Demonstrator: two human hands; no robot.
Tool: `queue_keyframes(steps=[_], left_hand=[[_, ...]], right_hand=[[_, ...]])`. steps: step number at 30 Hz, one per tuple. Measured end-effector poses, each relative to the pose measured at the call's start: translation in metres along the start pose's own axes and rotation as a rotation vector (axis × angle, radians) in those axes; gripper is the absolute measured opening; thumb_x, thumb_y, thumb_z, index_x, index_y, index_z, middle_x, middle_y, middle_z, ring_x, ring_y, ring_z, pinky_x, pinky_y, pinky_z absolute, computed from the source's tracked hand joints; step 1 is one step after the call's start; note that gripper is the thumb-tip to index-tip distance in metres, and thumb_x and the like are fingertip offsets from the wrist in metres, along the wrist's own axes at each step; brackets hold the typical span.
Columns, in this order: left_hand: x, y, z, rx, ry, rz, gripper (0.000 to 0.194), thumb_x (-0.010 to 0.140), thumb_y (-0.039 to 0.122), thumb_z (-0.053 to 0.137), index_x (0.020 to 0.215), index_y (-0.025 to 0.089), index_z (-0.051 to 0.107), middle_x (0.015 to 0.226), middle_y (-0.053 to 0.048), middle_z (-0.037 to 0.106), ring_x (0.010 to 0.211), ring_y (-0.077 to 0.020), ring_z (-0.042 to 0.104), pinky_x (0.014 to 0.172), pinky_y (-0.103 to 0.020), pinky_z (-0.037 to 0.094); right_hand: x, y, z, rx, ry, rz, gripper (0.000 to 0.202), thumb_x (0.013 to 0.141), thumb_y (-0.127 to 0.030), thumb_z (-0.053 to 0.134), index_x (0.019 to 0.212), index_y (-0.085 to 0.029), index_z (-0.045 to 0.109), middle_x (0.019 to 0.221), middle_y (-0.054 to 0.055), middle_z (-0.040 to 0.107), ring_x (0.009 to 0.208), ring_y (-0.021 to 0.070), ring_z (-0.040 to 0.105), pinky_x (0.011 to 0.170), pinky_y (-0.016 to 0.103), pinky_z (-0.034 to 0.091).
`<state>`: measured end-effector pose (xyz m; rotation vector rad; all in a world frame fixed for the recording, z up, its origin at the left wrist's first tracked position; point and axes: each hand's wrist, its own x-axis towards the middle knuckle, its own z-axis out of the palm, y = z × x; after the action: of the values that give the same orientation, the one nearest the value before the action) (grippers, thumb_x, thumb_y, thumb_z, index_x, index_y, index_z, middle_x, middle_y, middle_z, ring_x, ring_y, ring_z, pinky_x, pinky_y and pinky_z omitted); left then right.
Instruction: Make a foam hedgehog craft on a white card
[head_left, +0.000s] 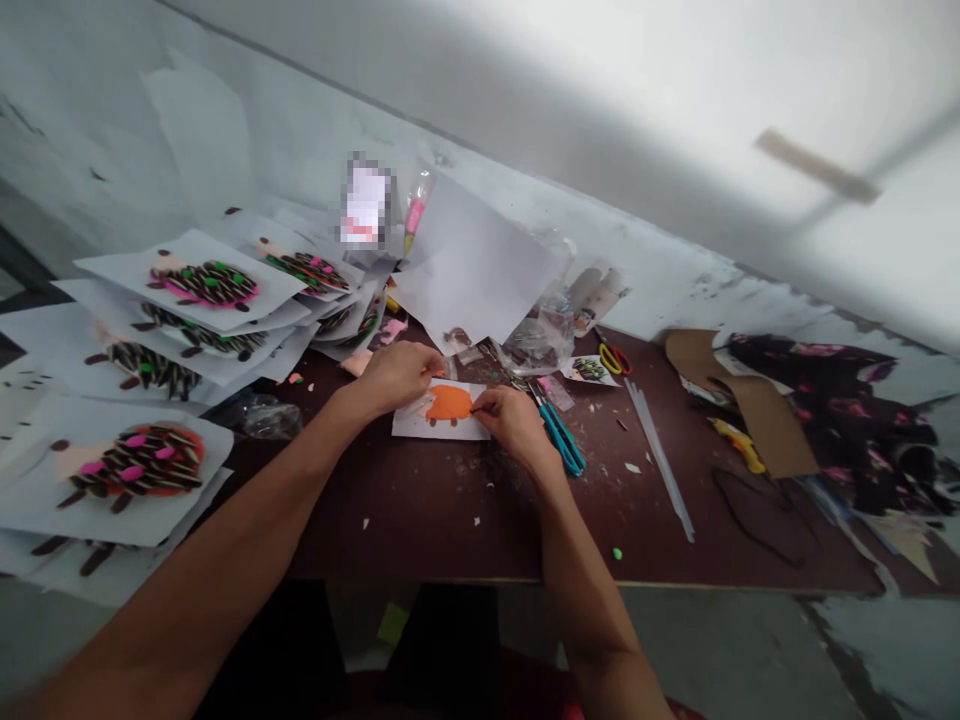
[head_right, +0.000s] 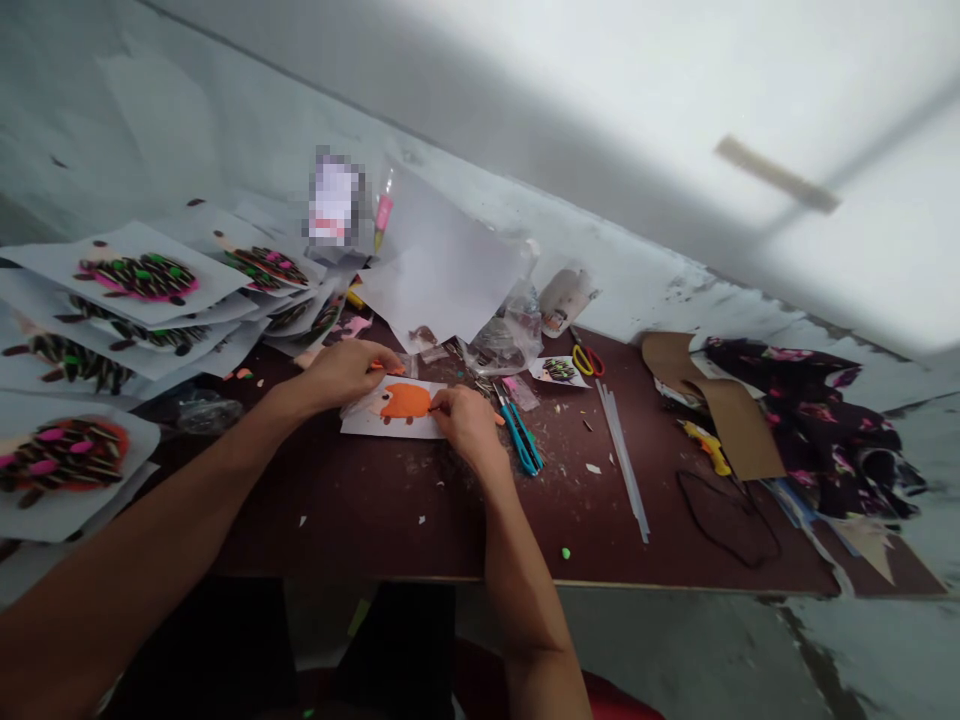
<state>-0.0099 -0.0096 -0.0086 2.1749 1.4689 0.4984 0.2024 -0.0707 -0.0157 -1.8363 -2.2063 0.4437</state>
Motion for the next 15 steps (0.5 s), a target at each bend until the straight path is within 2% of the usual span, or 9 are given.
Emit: queue_keyframes(steps=[4,10,15], left_hand=[[0.000,-0.001,0.003,-0.010,0.005,0.015,0.032,0.080,0.017,0.060,0.100,0.026,0.083,0.106,-0.008,0.080,0.097,-0.0264,0.069,0.083,-0.033,0.050],[0.001,-0.005,-0.002,0.035,-0.019,-0.004,0.030,0.086,0.024,0.058,0.104,0.025,0.082,0.106,-0.010,0.079,0.098,-0.0269,0.070,0.082,-0.032,0.049],[0.002,-0.013,-0.007,0.201,-0.054,-0.019,0.032,0.085,0.020,0.054,0.102,0.025,0.081,0.106,-0.012,0.079,0.097,-0.0281,0.070,0.081,-0.033,0.049]], right_hand=[[-0.001,-0.001,-0.001,-0.026,0.000,0.009,0.018,0.085,-0.014,0.067,0.094,-0.021,0.080,0.095,0.006,0.076,0.085,0.0180,0.065,0.076,0.027,0.044],[-0.002,-0.003,-0.003,-0.062,-0.006,0.053,0.022,0.086,-0.016,0.068,0.104,-0.022,0.079,0.095,0.006,0.077,0.085,0.0191,0.067,0.076,0.027,0.045],[-0.003,-0.004,-0.005,-0.073,-0.014,0.069,0.027,0.088,-0.013,0.065,0.109,-0.022,0.079,0.099,0.007,0.078,0.087,0.0198,0.069,0.077,0.027,0.046]])
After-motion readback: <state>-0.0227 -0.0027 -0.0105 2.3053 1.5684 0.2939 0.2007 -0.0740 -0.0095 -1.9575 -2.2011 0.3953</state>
